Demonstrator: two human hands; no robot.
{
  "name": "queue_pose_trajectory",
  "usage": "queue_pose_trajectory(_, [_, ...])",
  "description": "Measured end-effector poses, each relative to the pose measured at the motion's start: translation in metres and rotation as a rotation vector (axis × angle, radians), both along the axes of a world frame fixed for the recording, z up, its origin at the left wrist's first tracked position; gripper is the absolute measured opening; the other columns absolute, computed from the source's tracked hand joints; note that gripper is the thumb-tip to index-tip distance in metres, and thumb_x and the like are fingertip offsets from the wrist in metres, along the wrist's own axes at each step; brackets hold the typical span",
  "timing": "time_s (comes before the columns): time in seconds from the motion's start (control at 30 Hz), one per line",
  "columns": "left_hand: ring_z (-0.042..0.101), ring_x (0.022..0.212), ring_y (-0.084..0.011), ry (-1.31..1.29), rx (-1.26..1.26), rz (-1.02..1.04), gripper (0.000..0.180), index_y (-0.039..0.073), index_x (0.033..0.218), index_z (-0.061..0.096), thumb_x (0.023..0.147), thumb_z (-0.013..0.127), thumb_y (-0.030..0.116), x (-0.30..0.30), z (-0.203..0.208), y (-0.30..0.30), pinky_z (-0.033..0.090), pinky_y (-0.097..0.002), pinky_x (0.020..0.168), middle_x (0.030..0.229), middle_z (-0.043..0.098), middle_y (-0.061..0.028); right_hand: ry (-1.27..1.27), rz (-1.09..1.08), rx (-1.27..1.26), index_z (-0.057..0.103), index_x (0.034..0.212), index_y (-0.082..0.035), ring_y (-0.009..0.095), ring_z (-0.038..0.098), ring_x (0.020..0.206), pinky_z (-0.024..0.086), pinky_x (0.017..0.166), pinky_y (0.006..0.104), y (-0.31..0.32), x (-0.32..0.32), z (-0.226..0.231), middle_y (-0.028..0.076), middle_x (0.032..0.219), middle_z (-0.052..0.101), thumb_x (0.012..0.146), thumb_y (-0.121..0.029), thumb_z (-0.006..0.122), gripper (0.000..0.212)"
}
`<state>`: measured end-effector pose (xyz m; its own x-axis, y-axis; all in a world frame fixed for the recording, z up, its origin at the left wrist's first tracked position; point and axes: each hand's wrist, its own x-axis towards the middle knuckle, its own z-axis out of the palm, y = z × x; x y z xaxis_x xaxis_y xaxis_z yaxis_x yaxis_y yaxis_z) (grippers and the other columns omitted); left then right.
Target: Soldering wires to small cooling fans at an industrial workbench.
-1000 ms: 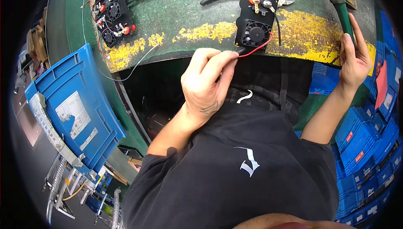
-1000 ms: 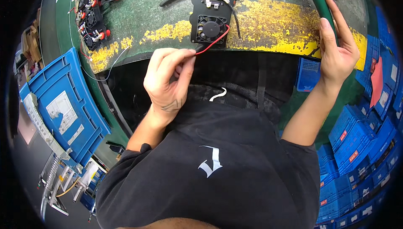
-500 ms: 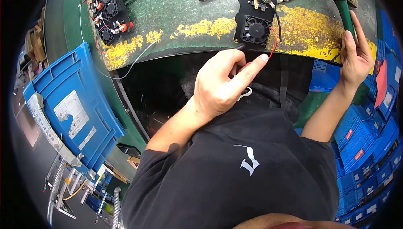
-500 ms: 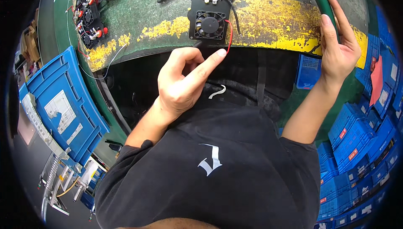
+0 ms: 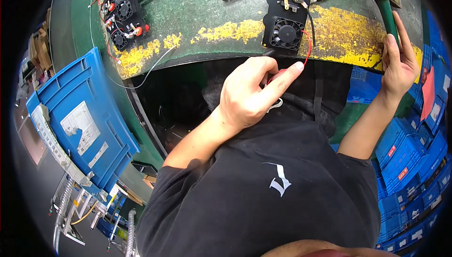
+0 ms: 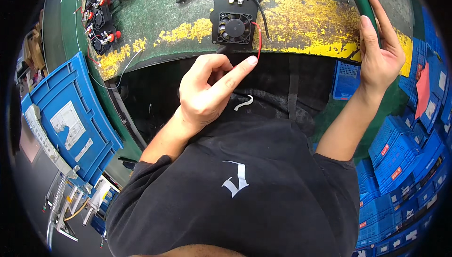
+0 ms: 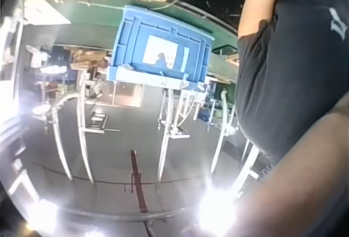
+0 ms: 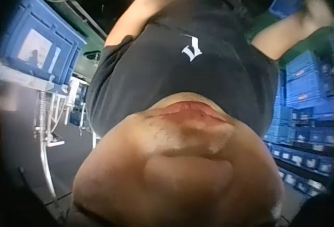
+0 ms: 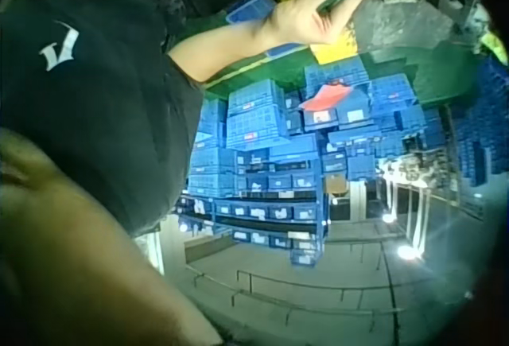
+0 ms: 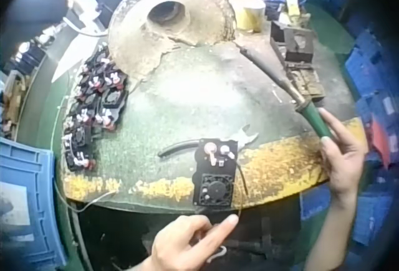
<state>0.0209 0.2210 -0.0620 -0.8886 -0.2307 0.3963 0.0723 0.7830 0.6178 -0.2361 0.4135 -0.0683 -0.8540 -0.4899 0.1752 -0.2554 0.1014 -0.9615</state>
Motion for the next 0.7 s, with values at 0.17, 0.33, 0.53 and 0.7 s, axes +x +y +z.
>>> queue_pose_trajectory(0.17, [0.049,0.065,-0.0116,-0.035,-0.085,0.068,0.057,0.012,0.119,0.079,0.065,0.075,-0.006,-0.005,0.000,0.004,0.039,-0.0234,0.050,0.086,0.049,-0.0027,0.080,-0.031,0.018,0.058,0.142,0.003,-0.003,0.037,0.055,0.024,0.048,0.0149,-0.005,0.002,-0.001,-0.003,0.080,0.062,0.099,-0.001,0.063,0.043])
queue_pose_trajectory(0.33, [0.047,0.064,-0.0109,-0.017,-0.134,0.116,0.056,0.012,0.118,0.079,0.066,0.075,-0.009,-0.002,0.000,0.007,0.039,-0.0235,0.050,0.090,0.048,-0.0031,0.079,-0.026,-0.001,0.058,0.142,0.002,-0.003,0.037,0.055,0.024,0.048,0.0149,-0.006,0.001,-0.001,-0.003,0.080,0.062,0.099,-0.001,0.063,0.043])
queue_pose_trajectory(0.53, [0.048,0.064,-0.0106,-0.033,-0.077,0.125,0.052,0.011,0.116,0.079,0.071,0.074,-0.014,0.000,0.007,0.002,0.040,-0.0233,0.052,0.094,0.049,-0.0040,0.068,-0.027,0.000,0.059,0.142,0.002,-0.003,0.037,0.055,0.024,0.048,0.0151,-0.005,0.001,-0.002,-0.004,0.079,0.060,0.099,0.000,0.063,0.043])
queue_pose_trajectory(0.7, [0.053,0.067,-0.0110,-0.030,-0.012,0.156,0.049,0.008,0.115,0.079,0.071,0.077,-0.014,0.003,0.012,-0.004,0.045,-0.0231,0.056,0.097,0.052,-0.0052,0.042,-0.033,0.009,0.063,0.137,0.003,-0.002,0.053,0.072,0.036,0.061,0.0105,0.002,-0.001,-0.002,0.005,0.113,0.072,0.097,0.000,0.068,0.041])
